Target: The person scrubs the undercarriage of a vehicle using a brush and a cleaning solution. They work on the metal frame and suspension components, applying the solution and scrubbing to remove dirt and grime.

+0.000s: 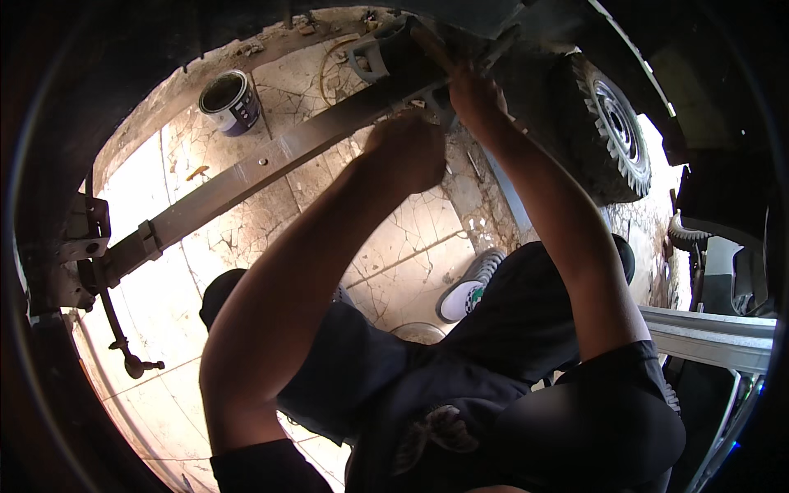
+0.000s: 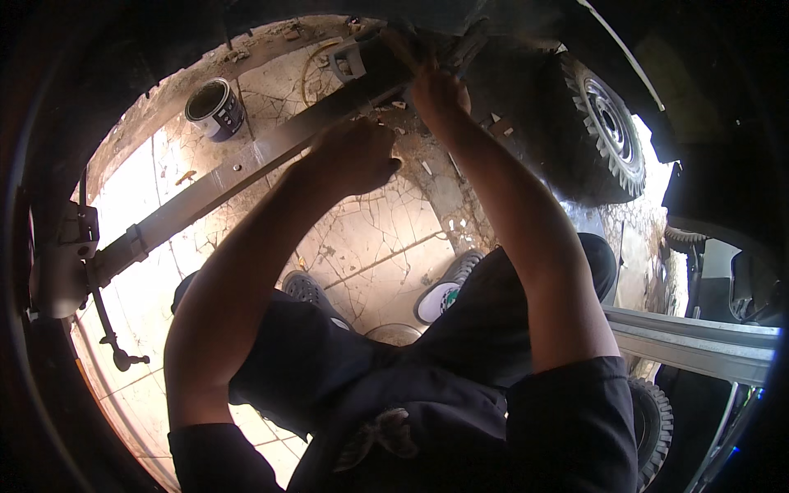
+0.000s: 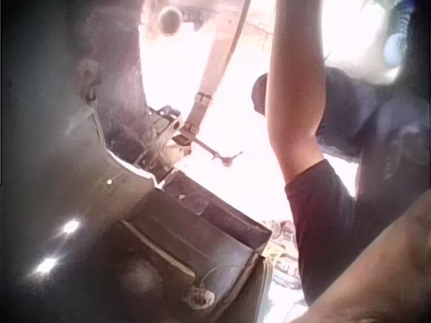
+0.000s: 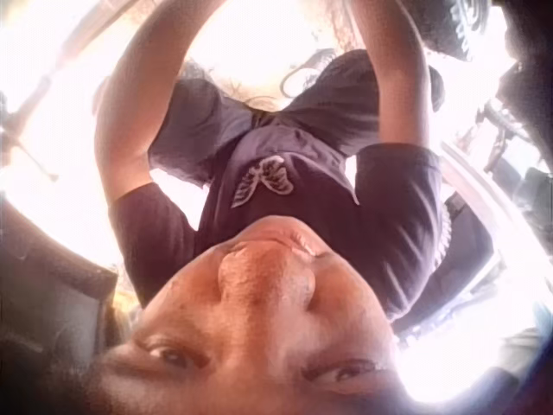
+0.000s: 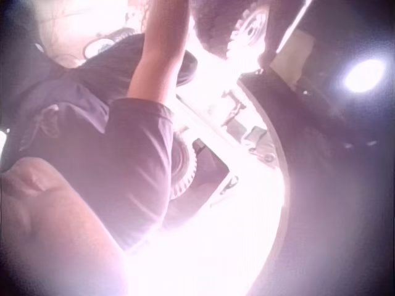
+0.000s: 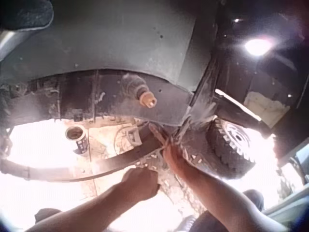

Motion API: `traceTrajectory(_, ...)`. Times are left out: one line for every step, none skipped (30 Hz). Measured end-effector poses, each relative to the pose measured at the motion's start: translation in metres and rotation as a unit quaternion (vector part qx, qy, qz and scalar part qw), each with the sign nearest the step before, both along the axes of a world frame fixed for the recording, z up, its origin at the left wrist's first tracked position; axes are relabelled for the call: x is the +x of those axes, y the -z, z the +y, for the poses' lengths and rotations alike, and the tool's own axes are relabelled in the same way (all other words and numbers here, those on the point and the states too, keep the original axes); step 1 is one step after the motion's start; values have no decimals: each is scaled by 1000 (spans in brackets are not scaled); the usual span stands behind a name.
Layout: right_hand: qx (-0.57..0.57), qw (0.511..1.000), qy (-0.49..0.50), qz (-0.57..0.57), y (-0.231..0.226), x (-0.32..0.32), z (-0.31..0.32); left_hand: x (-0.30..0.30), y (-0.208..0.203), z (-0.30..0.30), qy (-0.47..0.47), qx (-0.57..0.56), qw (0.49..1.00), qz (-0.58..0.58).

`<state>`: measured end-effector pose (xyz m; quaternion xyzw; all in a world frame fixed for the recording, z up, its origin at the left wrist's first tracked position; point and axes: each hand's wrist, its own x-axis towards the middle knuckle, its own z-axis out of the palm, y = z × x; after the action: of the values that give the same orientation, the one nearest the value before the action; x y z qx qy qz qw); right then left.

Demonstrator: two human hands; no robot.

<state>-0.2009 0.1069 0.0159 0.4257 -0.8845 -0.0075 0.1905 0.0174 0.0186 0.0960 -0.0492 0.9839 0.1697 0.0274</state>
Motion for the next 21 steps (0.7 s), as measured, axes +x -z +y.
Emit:
traceTrajectory(-42, 999, -7, -19, -8, 20, -5, -3, 0, -3, 20, -16, 1000, -16)
traceTrajectory(-22, 1000, 9, -13, -9, 29, 11, -8, -1, -1, 21, -5, 1000, -3)
traceTrajectory(1, 1000, 21, -10, -7, 32, 23, -9, -1, -5, 15, 8, 1000, 6)
traceTrajectory(25, 999, 40, 0, -12, 29, 41, -15, -3, 0, 18, 23, 999, 23)
traceTrajectory(53, 997, 53, -1, -20, 33, 48, -18, -13, 2, -2, 7, 1000, 8)
traceTrajectory(81, 995, 66, -2, -28, 36, 54, -23, -11, 3, -2, 20, 999, 27)
traceTrajectory(101, 992, 79, -6, -34, 37, 53, -28, -7, 1, -1, 26, 999, 43)
traceTrajectory(79, 996, 38, -11, -37, 35, 47, -31, -2, 2, -6, 22, 998, 54)
traceTrajectory(56, 998, -4, -17, -40, 31, 39, -36, 2, 0, -14, 14, 997, 68)
traceTrajectory(43, 999, -30, -15, -38, 19, 39, -41, 5, 7, -18, 2, 997, 77)
traceTrajectory(28, 998, -60, -18, -33, 9, 36, -45, 6, 10, -26, -15, 996, 85)
traceTrajectory(23, 997, -75, -6, -22, -17, 39, -55, -2, 17, -1, -13, 999, 46)
traceTrajectory(26, 997, -71, -18, -14, -18, 36, -56, -4, 16, 12, -16, 1000, -5)
traceTrajectory(29, 997, -70, -26, -21, -8, 27, -57, -5, 16, 25, -18, 998, -55)
traceTrajectory(43, 997, -37, -45, -29, 2, 24, -58, -3, 15, 20, -14, 998, -56)
traceTrajectory(57, 996, -11, -67, -43, 23, 16, -56, 4, 9, 9, -11, 998, -62)
traceTrajectory(60, 994, -5, -90, -68, 32, 26, -59, 2, 11, 8, -4, 998, -55)
traceTrajectory(64, 991, 0, -114, -90, 41, 36, -59, 0, 13, 16, 4, 998, -57)
traceTrajectory(68, 988, 3, -136, -103, 41, 44, -62, -6, 16, 22, 11, 998, -58)
traceTrajectory(54, 991, 23, -122, -103, 36, 51, -63, -10, 17, 26, 18, 998, -59)
traceTrajectory(40, 992, 40, -109, -98, 30, 57, -65, -12, 18, 30, 11, 997, -68)
